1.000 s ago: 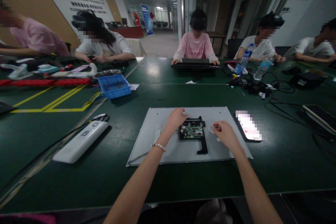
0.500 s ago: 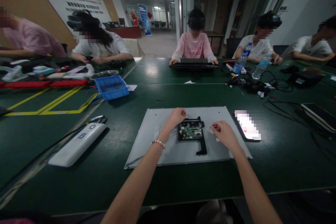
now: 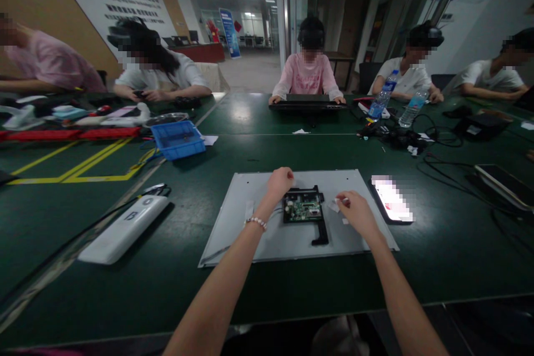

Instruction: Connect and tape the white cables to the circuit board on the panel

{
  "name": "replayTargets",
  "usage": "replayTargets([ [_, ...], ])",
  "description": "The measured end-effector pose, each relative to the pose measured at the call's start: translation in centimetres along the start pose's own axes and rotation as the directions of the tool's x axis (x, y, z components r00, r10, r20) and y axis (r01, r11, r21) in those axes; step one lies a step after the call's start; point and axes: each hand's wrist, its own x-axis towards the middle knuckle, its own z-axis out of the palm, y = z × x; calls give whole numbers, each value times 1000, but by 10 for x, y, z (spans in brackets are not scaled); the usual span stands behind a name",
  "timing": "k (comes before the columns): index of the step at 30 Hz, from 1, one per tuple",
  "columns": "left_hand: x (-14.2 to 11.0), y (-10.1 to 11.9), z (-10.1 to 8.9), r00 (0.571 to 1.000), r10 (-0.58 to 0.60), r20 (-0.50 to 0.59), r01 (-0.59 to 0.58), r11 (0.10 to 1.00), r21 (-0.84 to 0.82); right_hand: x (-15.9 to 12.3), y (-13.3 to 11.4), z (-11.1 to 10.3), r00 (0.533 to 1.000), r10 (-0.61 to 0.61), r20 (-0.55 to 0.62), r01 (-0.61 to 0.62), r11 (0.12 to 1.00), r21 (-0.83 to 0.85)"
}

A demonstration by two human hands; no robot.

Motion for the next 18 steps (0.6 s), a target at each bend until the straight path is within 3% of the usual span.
replayTargets([
  [5,0,-1,-6,1000,-14,-10,14,1000,-2,1,3,1,1000,12,-19,-11,1000,22],
  [10,-30,0,-19,997,62,-49,-62,998,2,1,4,3,999,-24,33,22,998,51],
  [12,-50,-1,-24,989,141,-51,-141,990,-3,0,2,4,996,-60,65,58,997,41],
  [15,-77,-4,-31,940,342,10,-341,938,-68,0,2,6,993,-66,96,64,998,22],
  [18,-93,-7,-35,901,418,120,-407,907,-103,1,2,8,996,-46,81,45,999,19],
])
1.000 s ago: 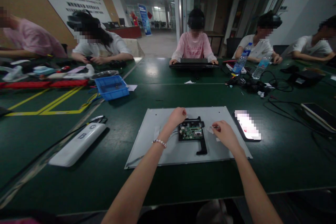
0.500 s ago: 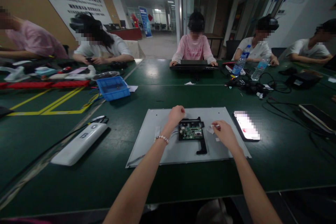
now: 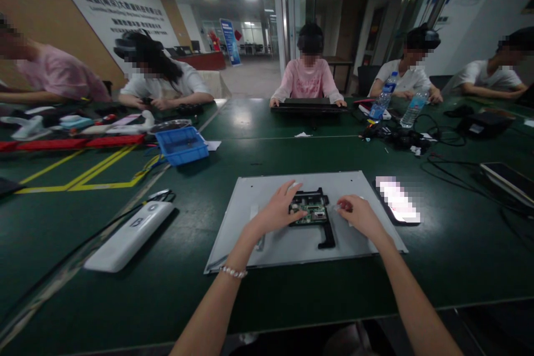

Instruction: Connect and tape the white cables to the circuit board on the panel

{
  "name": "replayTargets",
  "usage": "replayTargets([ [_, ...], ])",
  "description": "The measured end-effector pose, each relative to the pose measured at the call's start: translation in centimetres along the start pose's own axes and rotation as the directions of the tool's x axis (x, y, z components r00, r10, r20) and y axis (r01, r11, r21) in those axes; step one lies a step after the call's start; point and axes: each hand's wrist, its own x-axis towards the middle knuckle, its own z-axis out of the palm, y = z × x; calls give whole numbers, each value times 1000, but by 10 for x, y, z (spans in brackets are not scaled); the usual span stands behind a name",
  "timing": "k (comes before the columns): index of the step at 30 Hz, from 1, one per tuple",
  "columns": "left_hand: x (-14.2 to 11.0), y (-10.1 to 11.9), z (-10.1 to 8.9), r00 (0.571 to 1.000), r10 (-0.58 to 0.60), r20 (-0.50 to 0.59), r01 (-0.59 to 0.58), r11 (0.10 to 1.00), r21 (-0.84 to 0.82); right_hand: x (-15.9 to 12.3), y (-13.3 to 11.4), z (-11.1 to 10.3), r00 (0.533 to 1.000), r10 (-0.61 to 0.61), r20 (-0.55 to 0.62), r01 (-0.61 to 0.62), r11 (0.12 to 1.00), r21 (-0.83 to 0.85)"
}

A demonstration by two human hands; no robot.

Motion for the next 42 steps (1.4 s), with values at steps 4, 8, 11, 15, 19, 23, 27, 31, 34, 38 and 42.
replayTargets([
  [4,-7,0,-2,996,17,89,-15,1000,-23,1,1,2,999,29,-33,-29,1000,-3],
  [8,-10,-3,0,992,14,127,-7,998,-58,0,3,0,994,70,-84,-73,997,-30],
  [11,-10,-8,0,991,14,134,-3,996,-86,0,3,-3,987,96,-126,-102,994,-43],
  [15,-8,-13,-3,987,38,156,-11,985,-172,-3,2,-5,982,123,-142,-135,988,-78],
  [19,-6,-15,-4,984,48,170,-4,969,-248,-1,-7,-5,984,54,-172,-71,993,-96],
  [23,-5,-19,2,990,55,131,-13,953,-302,21,-32,-2,984,-157,-87,146,983,-113],
  [27,-4,-23,8,994,45,101,-8,941,-339,63,-60,10,951,-293,95,306,932,-194],
  [31,-4,-25,11,995,49,88,-13,930,-367,97,-78,28,905,-320,279,406,845,-347],
  [34,-5,-26,12,996,62,67,-32,925,-379,106,-85,37,862,-343,374,483,779,-400],
  [38,-6,-28,12,996,59,73,-28,930,-366,107,-86,38,852,-346,393,500,759,-416],
  [42,-6,-28,12,996,58,69,-28,929,-368,111,-84,32,842,-340,419,516,736,-439],
])
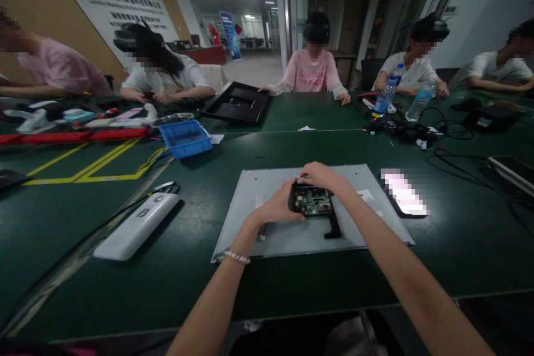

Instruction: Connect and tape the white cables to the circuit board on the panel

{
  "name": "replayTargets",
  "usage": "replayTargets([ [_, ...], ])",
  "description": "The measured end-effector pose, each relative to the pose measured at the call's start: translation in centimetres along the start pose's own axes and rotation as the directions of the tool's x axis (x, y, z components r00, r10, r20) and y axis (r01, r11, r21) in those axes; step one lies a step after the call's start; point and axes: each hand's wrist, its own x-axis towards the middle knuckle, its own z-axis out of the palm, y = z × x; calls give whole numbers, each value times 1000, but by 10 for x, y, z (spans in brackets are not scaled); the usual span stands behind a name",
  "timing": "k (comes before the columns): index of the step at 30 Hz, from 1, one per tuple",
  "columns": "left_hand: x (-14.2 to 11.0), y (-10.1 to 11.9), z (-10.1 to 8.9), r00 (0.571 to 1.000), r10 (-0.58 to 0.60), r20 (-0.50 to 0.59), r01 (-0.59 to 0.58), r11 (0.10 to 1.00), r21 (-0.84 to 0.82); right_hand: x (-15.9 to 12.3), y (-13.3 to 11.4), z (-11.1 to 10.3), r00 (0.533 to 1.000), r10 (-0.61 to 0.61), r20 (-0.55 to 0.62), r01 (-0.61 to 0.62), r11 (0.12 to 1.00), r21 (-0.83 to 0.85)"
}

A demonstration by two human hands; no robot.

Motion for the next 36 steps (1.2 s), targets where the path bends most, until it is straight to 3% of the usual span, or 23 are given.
replayTargets([
  [10,0,-2,-1,1000,19,-4,-19,1000,13,4,-13,-7,999,52,14,-49,988,-149],
  [14,-1,-5,0,1000,-16,-10,17,999,38,-27,2,-14,994,99,-34,-104,978,-181],
  [18,-1,-3,-1,999,-39,4,39,998,47,-70,23,-6,973,198,-117,-220,949,-224],
  [22,0,1,-3,998,-60,21,59,997,46,-95,32,11,965,241,-100,-251,963,-102],
  [27,-1,5,-5,996,-78,31,76,996,45,-104,39,18,938,298,-177,-286,954,88],
  [36,-1,6,-4,997,-67,29,66,997,33,-110,40,16,945,289,-153,-273,955,120],
])
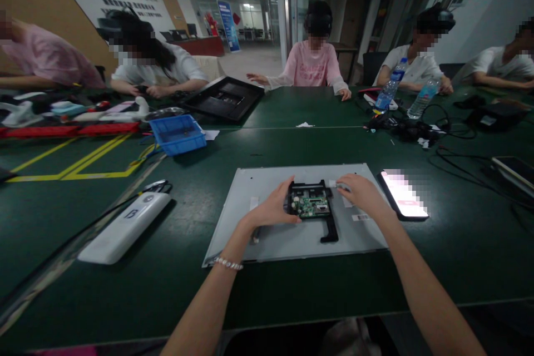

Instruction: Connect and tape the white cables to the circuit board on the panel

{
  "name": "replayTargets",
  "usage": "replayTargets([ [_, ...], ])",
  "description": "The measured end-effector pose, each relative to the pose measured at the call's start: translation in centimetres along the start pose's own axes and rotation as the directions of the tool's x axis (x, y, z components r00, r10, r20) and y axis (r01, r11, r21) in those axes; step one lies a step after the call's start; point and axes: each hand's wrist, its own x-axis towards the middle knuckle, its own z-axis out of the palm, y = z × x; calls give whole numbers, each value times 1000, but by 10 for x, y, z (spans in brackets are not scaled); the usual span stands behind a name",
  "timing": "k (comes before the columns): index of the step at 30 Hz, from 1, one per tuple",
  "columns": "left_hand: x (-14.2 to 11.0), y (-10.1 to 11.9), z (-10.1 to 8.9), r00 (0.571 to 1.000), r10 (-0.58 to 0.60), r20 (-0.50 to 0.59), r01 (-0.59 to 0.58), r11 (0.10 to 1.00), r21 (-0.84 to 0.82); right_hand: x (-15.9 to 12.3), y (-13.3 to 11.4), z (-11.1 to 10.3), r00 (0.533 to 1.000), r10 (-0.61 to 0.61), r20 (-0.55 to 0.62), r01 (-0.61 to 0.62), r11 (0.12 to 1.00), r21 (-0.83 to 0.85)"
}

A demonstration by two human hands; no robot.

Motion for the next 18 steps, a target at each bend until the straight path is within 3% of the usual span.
replayTargets([
  [9,1,-5,0,1000,-16,2,16,1000,13,9,-1,6,997,-71,21,72,995,-62],
  [18,1,-1,-1,1000,-20,1,20,1000,16,10,-6,3,999,-43,-13,41,991,-130],
])
